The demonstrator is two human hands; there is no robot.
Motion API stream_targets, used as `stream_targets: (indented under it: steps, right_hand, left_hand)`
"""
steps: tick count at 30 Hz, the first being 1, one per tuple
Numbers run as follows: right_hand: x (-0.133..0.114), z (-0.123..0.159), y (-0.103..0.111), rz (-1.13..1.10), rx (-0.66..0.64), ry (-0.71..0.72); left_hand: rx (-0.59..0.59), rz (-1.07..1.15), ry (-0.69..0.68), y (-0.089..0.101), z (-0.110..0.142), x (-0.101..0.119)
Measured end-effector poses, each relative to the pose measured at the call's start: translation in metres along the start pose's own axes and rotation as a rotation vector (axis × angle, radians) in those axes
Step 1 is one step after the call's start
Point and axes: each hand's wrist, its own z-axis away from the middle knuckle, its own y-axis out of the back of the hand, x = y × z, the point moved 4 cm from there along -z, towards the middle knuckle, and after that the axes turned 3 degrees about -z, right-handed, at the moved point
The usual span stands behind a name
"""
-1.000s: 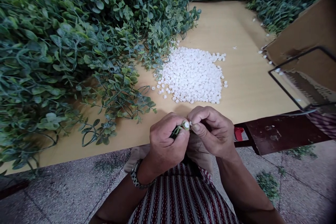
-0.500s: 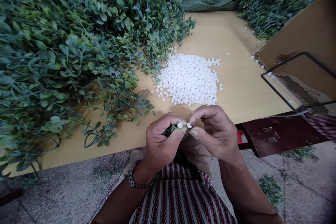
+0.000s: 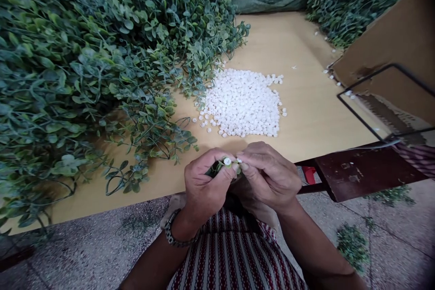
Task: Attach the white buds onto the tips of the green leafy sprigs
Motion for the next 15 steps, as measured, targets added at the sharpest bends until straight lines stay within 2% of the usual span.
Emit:
stream_targets:
  steps: [5, 8, 10, 13, 15]
  right_hand:
    - [0.000, 0.006, -0.007, 0.119, 0.075, 0.158]
    - [0.000, 0.004, -0.002, 0.138, 0.041, 0.211]
    - [0.004, 0.001, 0.010, 0.078, 0.016, 0.135]
    - [0.012, 0.000, 0.032, -0.050, -0.044, -0.114]
    - [0.013, 0.002, 0.035, -0.036, -0.195, -0.174]
  left_hand:
    - [0.008, 0.049, 0.072, -0.002, 0.001, -0.004]
    - [0.012, 0.145, 0.133, -0.001, 0.001, -0.009]
    - [0.004, 0.246, 0.179, -0.001, 0.000, -0.011]
    - [0.040, 0.370, 0.212, 0.000, -0.002, -0.012]
    - [0.070, 0.398, 0.202, 0.000, -0.004, -0.011]
